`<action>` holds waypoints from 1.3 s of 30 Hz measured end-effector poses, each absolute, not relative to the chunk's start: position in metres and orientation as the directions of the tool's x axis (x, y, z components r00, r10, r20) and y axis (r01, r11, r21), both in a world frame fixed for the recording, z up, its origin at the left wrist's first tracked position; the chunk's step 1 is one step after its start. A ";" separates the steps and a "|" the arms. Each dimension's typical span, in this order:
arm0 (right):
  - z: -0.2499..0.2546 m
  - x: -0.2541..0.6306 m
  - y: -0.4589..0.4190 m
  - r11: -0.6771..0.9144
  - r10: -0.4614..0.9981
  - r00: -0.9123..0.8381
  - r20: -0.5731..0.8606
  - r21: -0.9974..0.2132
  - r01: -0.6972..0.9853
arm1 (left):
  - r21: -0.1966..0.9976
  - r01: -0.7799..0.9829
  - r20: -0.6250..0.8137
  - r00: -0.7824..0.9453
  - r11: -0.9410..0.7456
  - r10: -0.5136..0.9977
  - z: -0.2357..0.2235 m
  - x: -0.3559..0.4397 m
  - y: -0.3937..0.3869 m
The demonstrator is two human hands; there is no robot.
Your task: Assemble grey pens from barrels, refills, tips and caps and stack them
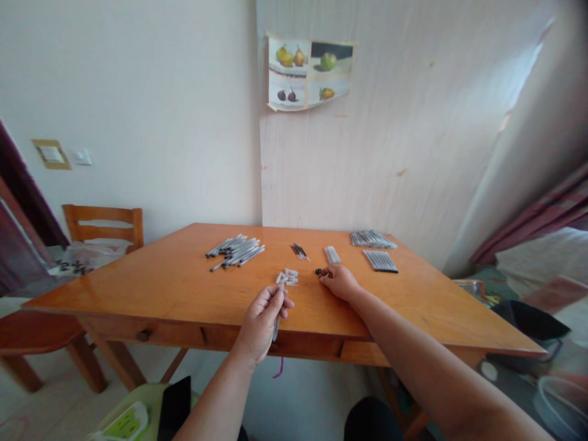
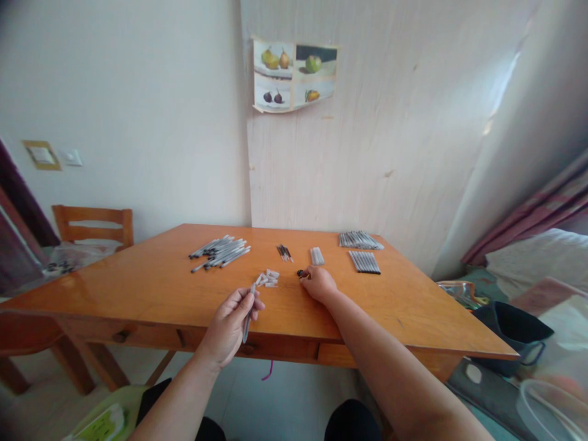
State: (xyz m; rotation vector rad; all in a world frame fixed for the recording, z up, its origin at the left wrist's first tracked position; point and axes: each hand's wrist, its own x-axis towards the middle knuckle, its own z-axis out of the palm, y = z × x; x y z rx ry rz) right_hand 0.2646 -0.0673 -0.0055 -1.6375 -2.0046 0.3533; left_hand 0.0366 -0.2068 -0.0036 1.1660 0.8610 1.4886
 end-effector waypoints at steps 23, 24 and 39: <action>-0.003 0.282 -0.061 0.060 0.977 0.050 0.207 -0.492 0.868 | 0.934 -0.270 0.232 -0.043 -0.235 0.972 -0.005 0.036 -0.205; -0.003 0.281 -0.060 0.062 0.978 0.045 0.204 -0.486 0.872 | 0.934 -0.266 0.234 -0.043 -0.237 0.971 -0.005 0.036 -0.205; 0.003 0.273 -0.067 0.047 0.980 0.041 0.196 -0.425 0.904 | 0.937 -0.257 0.237 -0.037 -0.239 0.971 -0.005 0.035 -0.206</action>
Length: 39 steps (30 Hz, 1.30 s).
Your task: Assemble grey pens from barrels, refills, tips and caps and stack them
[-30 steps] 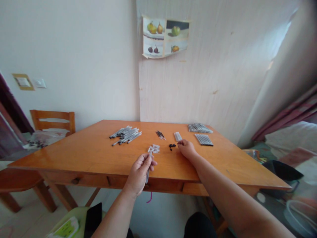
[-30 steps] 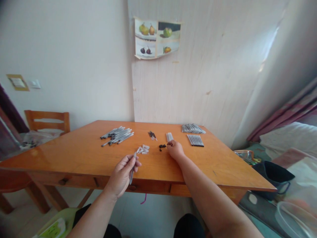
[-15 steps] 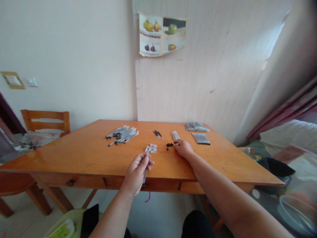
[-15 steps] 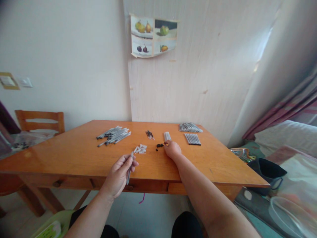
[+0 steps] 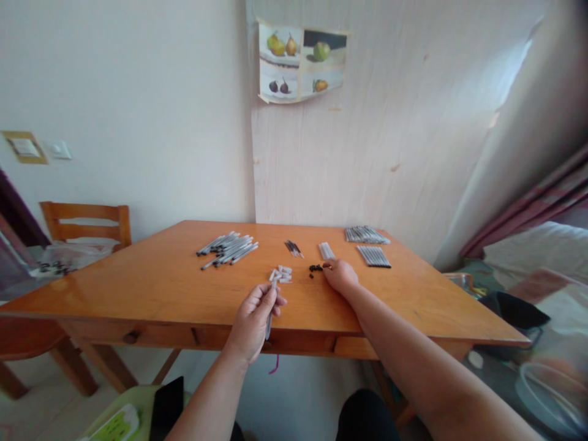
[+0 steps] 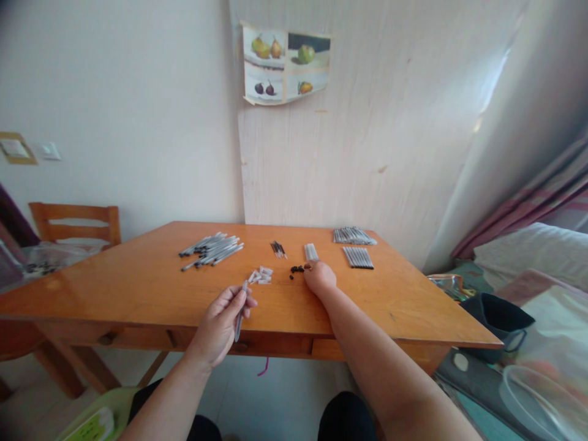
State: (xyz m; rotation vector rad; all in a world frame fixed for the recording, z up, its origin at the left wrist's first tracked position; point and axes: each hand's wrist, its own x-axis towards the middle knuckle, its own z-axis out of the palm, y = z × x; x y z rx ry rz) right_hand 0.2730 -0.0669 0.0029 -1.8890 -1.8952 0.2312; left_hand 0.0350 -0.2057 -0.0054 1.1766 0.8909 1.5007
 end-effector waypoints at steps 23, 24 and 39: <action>0.012 0.268 -0.082 0.059 0.980 0.010 0.200 -0.337 0.940 | 0.932 -0.247 0.263 -0.040 -0.265 0.964 -0.004 0.037 -0.207; 0.012 0.268 -0.082 0.061 0.980 0.006 0.199 -0.333 0.941 | 0.933 -0.245 0.263 -0.040 -0.265 0.964 -0.004 0.037 -0.207; 0.003 0.276 -0.080 0.100 0.947 0.039 0.318 -0.408 0.908 | 0.934 -0.250 0.252 -0.044 -0.255 0.967 -0.005 0.038 -0.206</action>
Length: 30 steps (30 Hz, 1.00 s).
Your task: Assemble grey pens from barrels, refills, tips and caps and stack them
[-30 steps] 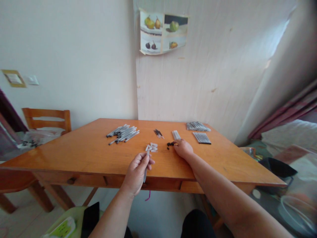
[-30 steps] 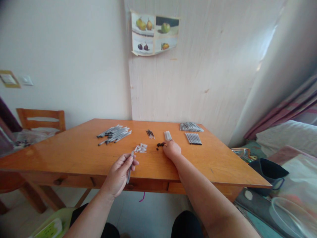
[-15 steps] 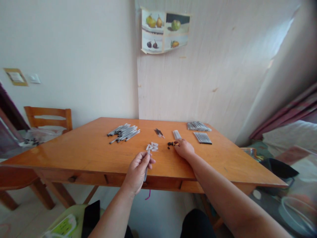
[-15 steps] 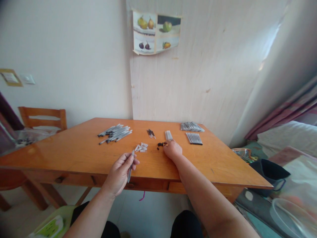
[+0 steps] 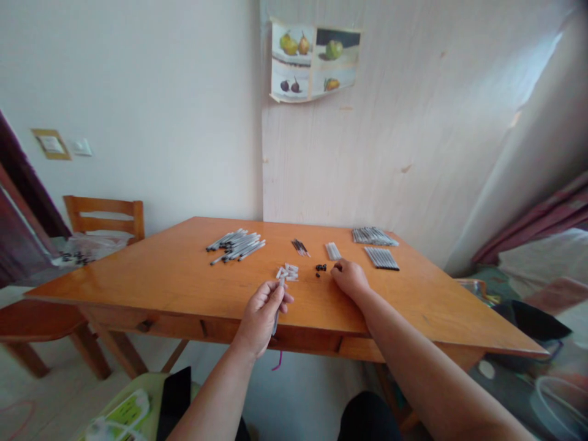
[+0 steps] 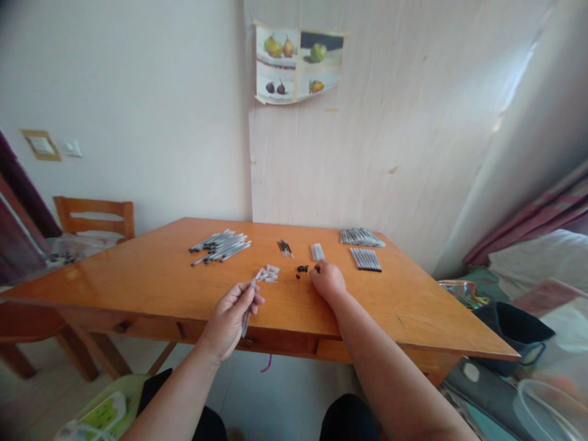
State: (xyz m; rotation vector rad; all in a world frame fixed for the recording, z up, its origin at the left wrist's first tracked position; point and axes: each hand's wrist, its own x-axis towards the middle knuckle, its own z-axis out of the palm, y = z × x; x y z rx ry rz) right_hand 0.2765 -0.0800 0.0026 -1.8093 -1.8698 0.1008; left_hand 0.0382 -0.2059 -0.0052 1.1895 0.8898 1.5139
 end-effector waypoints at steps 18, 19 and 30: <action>0.057 0.225 -0.158 0.307 0.880 -0.395 0.265 -0.951 0.046 | 0.946 -0.199 0.268 0.046 -0.254 0.962 -0.001 0.039 -0.208; 0.060 0.222 -0.162 0.316 0.867 -0.422 0.265 -0.947 0.054 | 0.947 -0.197 0.269 0.055 -0.254 0.961 -0.002 0.039 -0.208; 0.062 0.213 -0.170 0.402 0.838 -0.472 0.272 -0.893 0.200 | 0.944 -0.163 0.304 0.101 -0.286 0.947 -0.004 0.038 -0.207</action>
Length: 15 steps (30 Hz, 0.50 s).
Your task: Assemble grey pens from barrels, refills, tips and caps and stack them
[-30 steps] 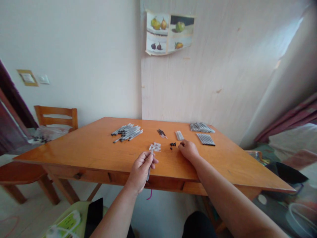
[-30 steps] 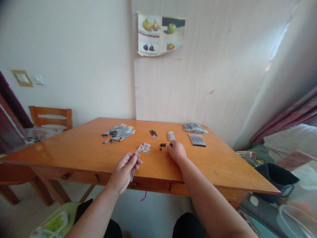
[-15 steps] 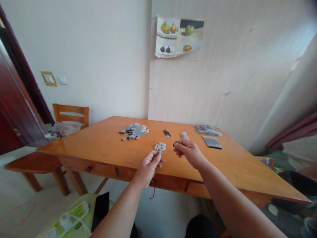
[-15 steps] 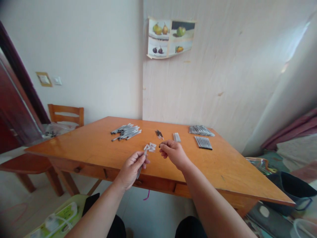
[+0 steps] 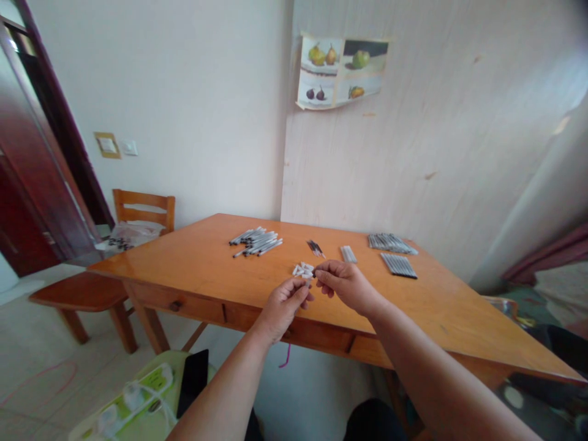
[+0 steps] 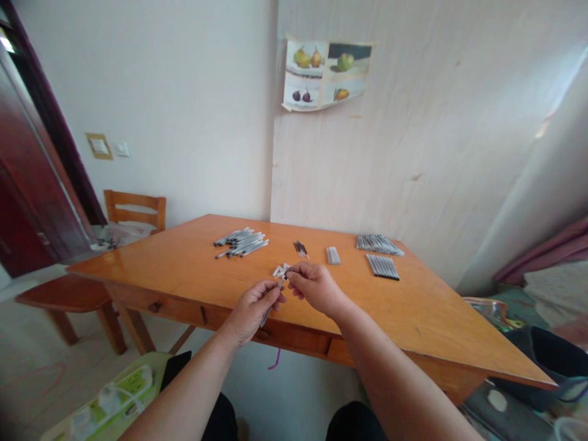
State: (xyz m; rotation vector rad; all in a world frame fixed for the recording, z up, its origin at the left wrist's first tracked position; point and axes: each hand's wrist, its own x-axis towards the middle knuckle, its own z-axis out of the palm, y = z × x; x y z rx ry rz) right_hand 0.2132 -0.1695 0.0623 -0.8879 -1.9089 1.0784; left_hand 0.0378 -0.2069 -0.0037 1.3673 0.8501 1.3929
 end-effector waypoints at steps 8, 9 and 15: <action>0.064 0.212 -0.170 0.439 0.833 -0.476 0.281 -0.859 0.262 | 0.946 -0.146 0.308 0.109 -0.291 0.945 -0.004 0.038 -0.207; 0.064 0.212 -0.170 0.447 0.830 -0.481 0.283 -0.853 0.269 | 0.945 -0.147 0.309 0.109 -0.292 0.945 -0.004 0.038 -0.207; 0.067 0.213 -0.171 0.469 0.816 -0.503 0.285 -0.834 0.289 | 0.948 -0.152 0.296 0.106 -0.279 0.949 -0.002 0.039 -0.208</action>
